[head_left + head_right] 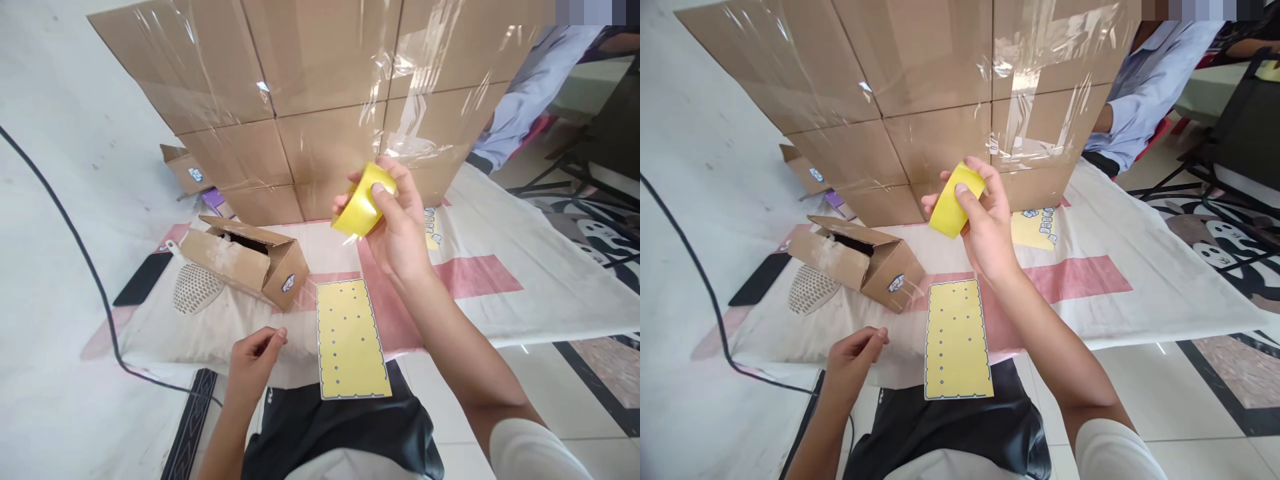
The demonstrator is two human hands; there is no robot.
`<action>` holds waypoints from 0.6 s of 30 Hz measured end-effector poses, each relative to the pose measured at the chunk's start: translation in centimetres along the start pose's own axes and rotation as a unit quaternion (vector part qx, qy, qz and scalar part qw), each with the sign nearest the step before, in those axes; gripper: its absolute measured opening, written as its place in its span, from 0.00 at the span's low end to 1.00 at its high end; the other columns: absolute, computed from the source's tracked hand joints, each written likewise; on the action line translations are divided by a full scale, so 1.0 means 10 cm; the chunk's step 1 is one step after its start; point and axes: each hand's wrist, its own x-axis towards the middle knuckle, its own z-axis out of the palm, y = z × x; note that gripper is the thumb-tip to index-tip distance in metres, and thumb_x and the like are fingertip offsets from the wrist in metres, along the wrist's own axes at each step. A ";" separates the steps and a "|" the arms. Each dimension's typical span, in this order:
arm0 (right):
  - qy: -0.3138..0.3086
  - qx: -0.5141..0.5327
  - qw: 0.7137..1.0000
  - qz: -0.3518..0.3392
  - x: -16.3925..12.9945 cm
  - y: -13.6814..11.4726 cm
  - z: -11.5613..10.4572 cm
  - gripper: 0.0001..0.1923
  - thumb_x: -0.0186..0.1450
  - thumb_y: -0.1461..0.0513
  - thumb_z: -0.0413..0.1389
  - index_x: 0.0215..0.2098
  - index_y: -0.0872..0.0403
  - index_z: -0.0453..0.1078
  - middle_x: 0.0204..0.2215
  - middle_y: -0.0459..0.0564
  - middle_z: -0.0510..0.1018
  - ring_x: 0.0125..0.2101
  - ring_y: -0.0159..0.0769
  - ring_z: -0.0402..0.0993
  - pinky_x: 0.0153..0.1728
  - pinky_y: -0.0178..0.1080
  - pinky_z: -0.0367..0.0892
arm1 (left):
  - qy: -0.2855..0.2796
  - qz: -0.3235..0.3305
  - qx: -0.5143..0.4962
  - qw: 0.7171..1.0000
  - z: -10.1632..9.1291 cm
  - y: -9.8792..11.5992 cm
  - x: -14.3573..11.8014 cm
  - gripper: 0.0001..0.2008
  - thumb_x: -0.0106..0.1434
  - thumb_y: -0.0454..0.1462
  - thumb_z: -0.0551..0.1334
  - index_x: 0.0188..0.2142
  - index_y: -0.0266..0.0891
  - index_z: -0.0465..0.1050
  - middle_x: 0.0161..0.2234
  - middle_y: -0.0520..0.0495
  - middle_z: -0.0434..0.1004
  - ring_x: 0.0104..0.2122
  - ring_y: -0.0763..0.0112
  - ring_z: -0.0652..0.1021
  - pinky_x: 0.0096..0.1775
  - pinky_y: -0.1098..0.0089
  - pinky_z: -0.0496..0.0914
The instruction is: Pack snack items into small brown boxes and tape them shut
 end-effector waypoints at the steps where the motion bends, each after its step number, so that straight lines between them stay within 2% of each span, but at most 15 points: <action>1: 0.000 -0.001 1.000 0.005 0.02 0.01 -0.03 0.19 0.61 0.62 0.66 0.47 0.43 0.68 0.42 0.41 0.78 0.41 0.36 0.82 0.39 0.43 0.81 | 0.018 0.003 0.003 1.000 -0.02 0.03 -0.03 0.22 0.61 0.53 0.64 0.21 0.39 0.73 0.17 0.54 0.58 0.20 0.74 0.62 0.24 0.72 0.57; 4: 0.022 0.022 0.999 0.035 0.05 0.08 -0.13 0.24 0.58 0.68 0.66 0.47 0.43 0.67 0.41 0.40 0.77 0.43 0.34 0.82 0.42 0.42 0.81 | 0.065 0.014 -0.014 0.998 -0.02 0.12 -0.08 0.23 0.63 0.51 0.62 0.18 0.39 0.69 0.16 0.53 0.58 0.20 0.73 0.62 0.24 0.71 0.58; 6: 0.042 0.037 0.997 0.058 0.05 0.15 -0.21 0.24 0.58 0.69 0.65 0.47 0.43 0.66 0.40 0.39 0.77 0.42 0.34 0.83 0.42 0.41 0.81 | 0.061 0.025 -0.026 0.997 0.02 0.15 -0.08 0.24 0.64 0.50 0.62 0.17 0.39 0.67 0.18 0.52 0.62 0.22 0.72 0.65 0.26 0.71 0.62; 8: 0.059 0.043 0.995 0.072 0.03 0.22 -0.30 0.22 0.58 0.70 0.64 0.46 0.44 0.66 0.39 0.38 0.76 0.41 0.33 0.83 0.42 0.41 0.81 | 0.012 0.008 -0.019 1.000 0.04 0.11 -0.06 0.22 0.63 0.52 0.62 0.20 0.39 0.73 0.19 0.51 0.64 0.23 0.71 0.67 0.27 0.71 0.64; 11: 0.076 0.042 0.994 0.069 -0.04 0.27 -0.42 0.22 0.59 0.71 0.63 0.45 0.44 0.65 0.39 0.37 0.77 0.41 0.32 0.83 0.44 0.41 0.80 | -0.097 -0.084 -0.003 0.992 -0.02 -0.09 -0.09 0.23 0.61 0.55 0.63 0.33 0.37 0.82 0.15 0.55 0.59 0.19 0.74 0.63 0.25 0.72 0.62; 13: 0.074 0.035 0.995 0.062 -0.09 0.26 -0.47 0.22 0.59 0.71 0.63 0.46 0.44 0.66 0.40 0.37 0.77 0.40 0.32 0.83 0.44 0.41 0.80 | -0.120 -0.134 0.008 0.984 -0.15 -0.23 -0.13 0.26 0.60 0.57 0.64 0.35 0.36 0.83 0.14 0.57 0.55 0.17 0.75 0.60 0.23 0.72 0.60; 16: 0.064 0.030 0.995 0.075 -0.16 0.20 -0.45 0.23 0.58 0.72 0.63 0.46 0.45 0.67 0.42 0.38 0.78 0.40 0.33 0.84 0.42 0.40 0.80 | -0.083 -0.125 0.046 0.988 -0.32 -0.25 -0.17 0.25 0.60 0.57 0.65 0.34 0.36 0.83 0.15 0.55 0.59 0.18 0.74 0.62 0.22 0.72 0.59; 18: 0.056 0.036 0.993 0.097 -0.20 0.16 -0.39 0.24 0.58 0.74 0.63 0.46 0.46 0.67 0.42 0.39 0.79 0.39 0.33 0.84 0.42 0.40 0.80 | -0.036 -0.062 0.076 0.995 -0.32 -0.07 -0.13 0.21 0.61 0.55 0.66 0.37 0.39 0.82 0.22 0.51 0.70 0.23 0.70 0.69 0.24 0.70 0.64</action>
